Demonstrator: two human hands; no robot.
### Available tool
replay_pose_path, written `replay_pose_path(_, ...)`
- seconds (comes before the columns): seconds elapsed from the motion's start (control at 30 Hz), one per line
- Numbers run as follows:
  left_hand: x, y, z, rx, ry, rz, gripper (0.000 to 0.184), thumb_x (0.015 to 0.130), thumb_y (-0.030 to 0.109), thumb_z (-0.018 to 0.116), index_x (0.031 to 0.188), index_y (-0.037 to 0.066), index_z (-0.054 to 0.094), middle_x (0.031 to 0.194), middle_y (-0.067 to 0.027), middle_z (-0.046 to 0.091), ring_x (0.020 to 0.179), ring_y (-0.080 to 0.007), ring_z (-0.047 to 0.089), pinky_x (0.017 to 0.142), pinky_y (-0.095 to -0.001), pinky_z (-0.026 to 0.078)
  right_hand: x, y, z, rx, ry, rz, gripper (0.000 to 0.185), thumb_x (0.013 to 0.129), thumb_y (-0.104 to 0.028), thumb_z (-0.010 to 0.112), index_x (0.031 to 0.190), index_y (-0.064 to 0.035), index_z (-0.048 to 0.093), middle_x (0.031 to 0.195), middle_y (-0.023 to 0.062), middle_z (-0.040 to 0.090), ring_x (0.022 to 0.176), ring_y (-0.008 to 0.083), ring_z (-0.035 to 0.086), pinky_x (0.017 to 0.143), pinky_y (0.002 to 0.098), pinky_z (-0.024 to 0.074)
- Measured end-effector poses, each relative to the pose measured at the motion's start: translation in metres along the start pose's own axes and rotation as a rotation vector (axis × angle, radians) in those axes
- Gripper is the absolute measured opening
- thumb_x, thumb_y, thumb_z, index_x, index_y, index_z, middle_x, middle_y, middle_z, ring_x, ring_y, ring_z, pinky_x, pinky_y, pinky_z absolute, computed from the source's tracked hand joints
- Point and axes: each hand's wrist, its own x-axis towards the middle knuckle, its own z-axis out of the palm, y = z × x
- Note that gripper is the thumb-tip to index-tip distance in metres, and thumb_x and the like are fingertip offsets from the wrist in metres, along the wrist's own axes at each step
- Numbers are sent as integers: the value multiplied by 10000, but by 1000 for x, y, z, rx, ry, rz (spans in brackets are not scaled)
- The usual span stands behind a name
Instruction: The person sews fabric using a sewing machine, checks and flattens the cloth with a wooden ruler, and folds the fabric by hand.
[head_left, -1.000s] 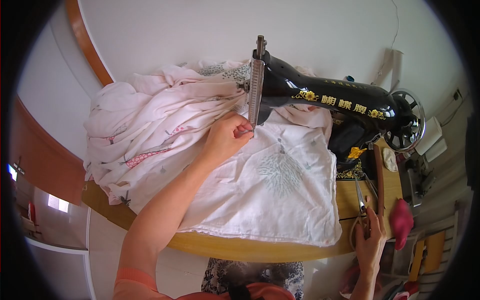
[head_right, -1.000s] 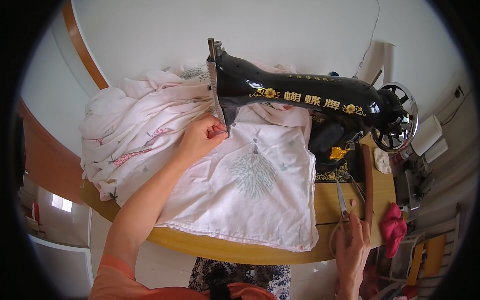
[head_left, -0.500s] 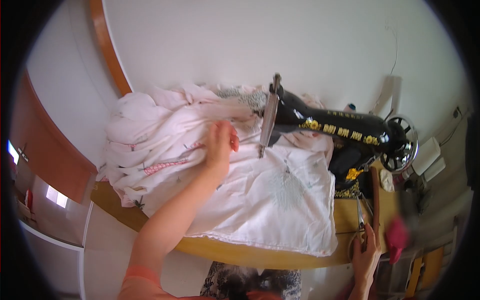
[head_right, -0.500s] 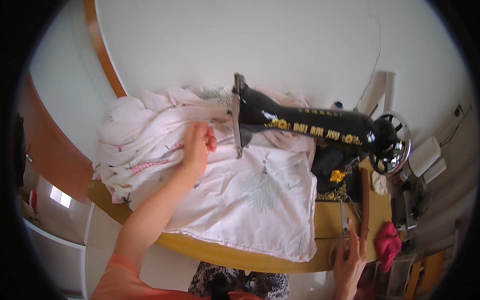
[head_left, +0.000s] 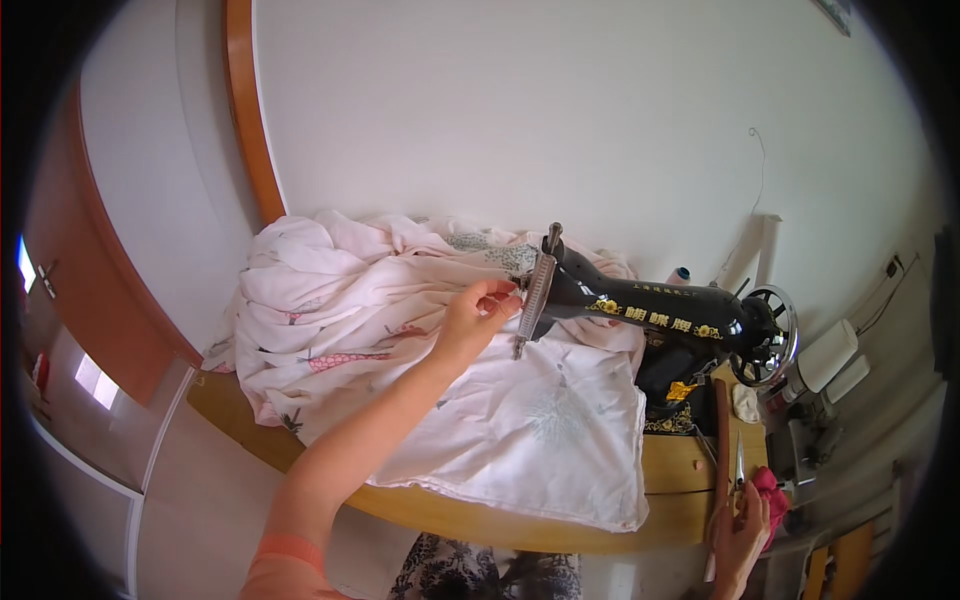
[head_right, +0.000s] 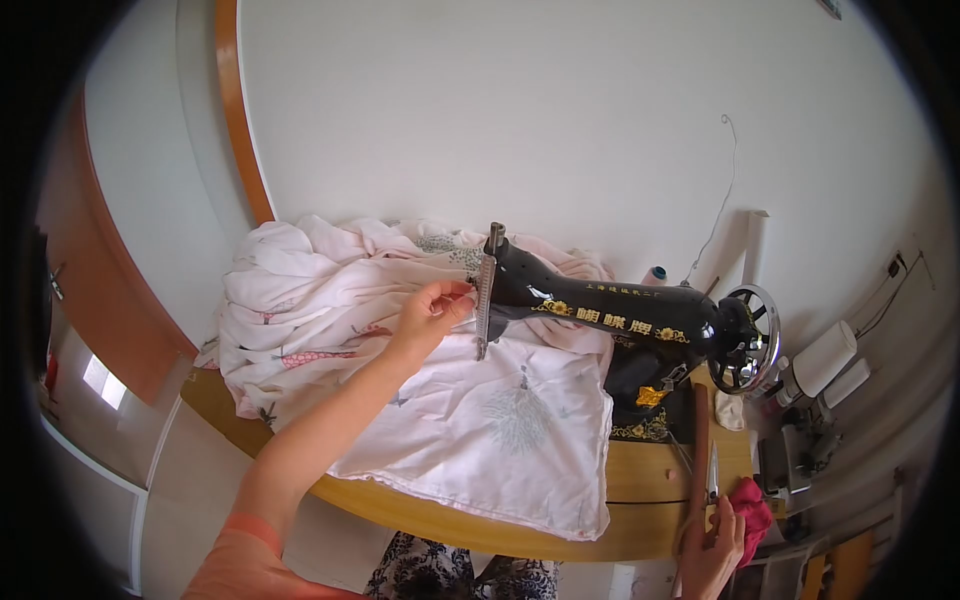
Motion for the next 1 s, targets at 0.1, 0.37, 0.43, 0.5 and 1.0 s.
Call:
replay_pose_path(0.1, -4, -10, -6, -14, 75, 28, 319, 839, 242, 658, 1055, 14, 602, 950, -57, 625, 860, -120, 559, 753, -254, 456, 3, 20, -6, -63, 61, -104, 453, 719, -19, 606, 1165, 31, 543, 1017, 194, 587, 924, 335, 571, 817, 384, 445)
replay_pose_path(0.37, -64, 37, -7, 433, -272, 124, 177, 783, 20, 621, 958, 39, 608, 918, -24, 582, 762, -102, 541, 672, -245, 450, 48, 47, -6, -130, 132, 3, 319, 769, -96, 626, 1064, 18, 594, 889, 185, 606, 824, 347, 594, 731, 392, 468)
replay_pose_path(0.43, -79, 47, -4, 424, -330, 128, 179, 761, 5, 623, 937, 31, 609, 918, -35, 576, 772, -117, 552, 678, -252, 451, 57, 56, 3, -155, 89, -38, 321, 766, -103, 630, 1055, 32, 589, 901, 193, 608, 828, 354, 593, 739, 401, 468)
replay_pose_path(0.5, -88, 48, -1, 425, -351, 150, 173, 747, -13, 619, 917, 20, 610, 920, -55, 572, 794, -137, 560, 686, -253, 452, 60, 69, 15, -177, 46, -40, 317, 768, -113, 628, 1047, 34, 589, 908, 199, 610, 843, 363, 589, 760, 410, 463)
replay_pose_path(1.0, -110, 14, 6, 836, -416, 482, 390, 759, 191, 676, 1072, -18, 573, 1158, -123, 523, 1132, -278, 476, 952, -432, 393, 146, 24, -12, 110, 259, -209, 329, 929, -269, 525, 1153, -36, 588, 1002, 84, 628, 851, 150, 582, 679, 262, 452)
